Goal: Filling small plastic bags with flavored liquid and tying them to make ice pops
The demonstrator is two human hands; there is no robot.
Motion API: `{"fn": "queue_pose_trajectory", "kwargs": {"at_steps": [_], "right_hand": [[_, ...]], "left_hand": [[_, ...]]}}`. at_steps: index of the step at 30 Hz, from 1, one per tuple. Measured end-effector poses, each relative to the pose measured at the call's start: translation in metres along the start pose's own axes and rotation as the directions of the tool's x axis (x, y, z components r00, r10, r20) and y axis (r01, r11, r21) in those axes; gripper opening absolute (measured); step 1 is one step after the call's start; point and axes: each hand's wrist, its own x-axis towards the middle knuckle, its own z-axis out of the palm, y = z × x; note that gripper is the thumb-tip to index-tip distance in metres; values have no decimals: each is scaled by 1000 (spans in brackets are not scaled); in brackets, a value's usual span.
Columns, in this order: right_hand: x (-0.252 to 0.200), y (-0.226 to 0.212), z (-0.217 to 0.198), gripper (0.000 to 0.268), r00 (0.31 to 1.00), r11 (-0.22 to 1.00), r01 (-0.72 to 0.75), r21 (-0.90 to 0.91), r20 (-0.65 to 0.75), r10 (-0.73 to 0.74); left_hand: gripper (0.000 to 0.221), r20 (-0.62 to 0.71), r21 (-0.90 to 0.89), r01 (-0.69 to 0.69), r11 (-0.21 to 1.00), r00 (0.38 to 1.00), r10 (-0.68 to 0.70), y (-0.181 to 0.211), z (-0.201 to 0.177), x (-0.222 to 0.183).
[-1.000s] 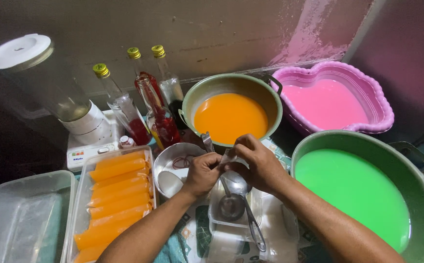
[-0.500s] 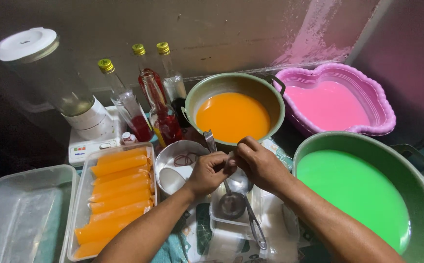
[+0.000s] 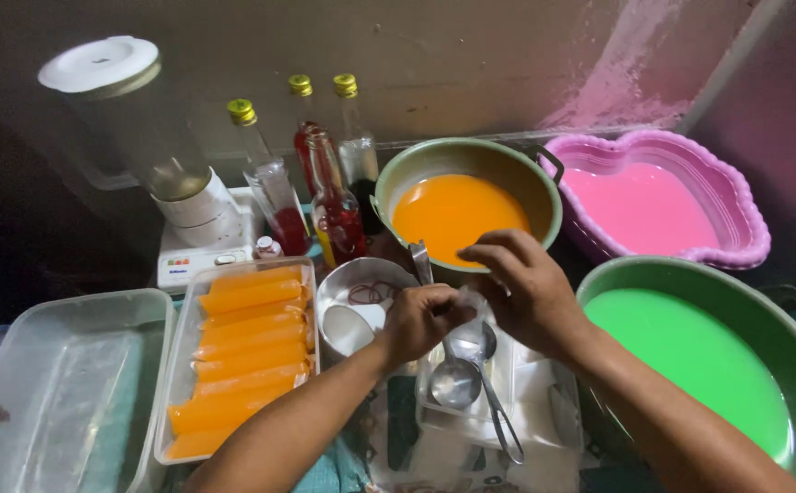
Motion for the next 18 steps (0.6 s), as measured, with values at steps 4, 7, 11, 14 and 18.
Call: {"fn": "queue_pose_trajectory", "kwargs": {"at_steps": [4,7,11,14,18], "right_hand": [[32,-44,23,36,977,992,45,117,203,-68],[56,-81,38,35,813,985,171,24,561,-155],[35,-68,119,38,763,935,308,-174,632,-134],[32,-63,149,36,717,901,300,-313,697,3],[52,-78,145,27,563,857,323,-402,809,168]], "left_hand": [[14,-15,173,-329,928,942,336,-16,-2,10],[13,4,113,-265,958,964,266,-24,1,12],[13,46,5,-101,995,994,101,-34,-7,11],[14,91,-68,12,998,996,-6,-37,-8,10],[15,36,-180,119,976,993,-115,-22,-9,5]]}}
